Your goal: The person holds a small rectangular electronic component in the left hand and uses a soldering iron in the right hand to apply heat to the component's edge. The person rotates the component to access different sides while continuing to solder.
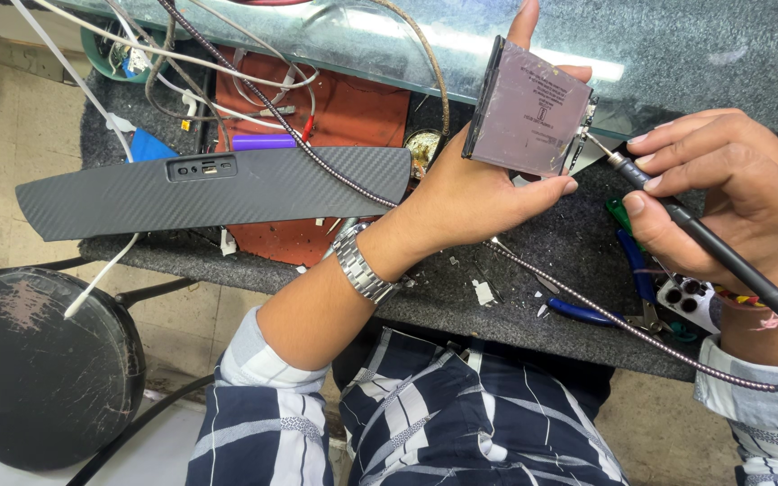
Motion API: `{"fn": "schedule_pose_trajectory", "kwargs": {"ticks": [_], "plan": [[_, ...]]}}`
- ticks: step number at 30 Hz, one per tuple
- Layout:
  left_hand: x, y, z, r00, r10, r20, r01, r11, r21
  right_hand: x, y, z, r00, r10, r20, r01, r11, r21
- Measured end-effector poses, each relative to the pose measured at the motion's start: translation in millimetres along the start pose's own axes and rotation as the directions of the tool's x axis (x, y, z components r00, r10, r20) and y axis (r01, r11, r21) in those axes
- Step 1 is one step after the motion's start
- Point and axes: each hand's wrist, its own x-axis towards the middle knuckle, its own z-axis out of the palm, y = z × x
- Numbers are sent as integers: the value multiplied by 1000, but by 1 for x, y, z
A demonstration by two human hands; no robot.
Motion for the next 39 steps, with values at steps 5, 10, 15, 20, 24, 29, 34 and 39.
{"fn": "schedule_pose_trajectory", "kwargs": {"ticks": [5,10,15,20,24,29,34,39], "plan": [[1,3,0,1000,-6,6,6,1000,19,0,0,0,1000,-4,5,4,1000,-3],[5,13,1,1000,6,-11,-5,1000,27,0,1,0,1000,-9,5,9,1000,-6],[4,23,1,976,-217,16,217,976,-4,0,1,0,1000,-11,5,11,1000,-6],[5,22,0,982,-188,14,188,982,32,4,-3,-5,1000,12,0,-12,1000,4],[8,16,1,1000,-8,-23,9,999,33,6,-7,-5,999,29,-16,-28,999,27],[6,17,1,998,-66,-11,66,998,14,7,-11,-5,998,52,-41,-50,998,35],[7,21,2,997,-78,-14,78,997,18,8,-13,-4,997,54,-52,-52,998,46],[5,19,3,996,-83,-13,83,996,32,6,-13,-4,997,56,-50,-53,997,62]]}}
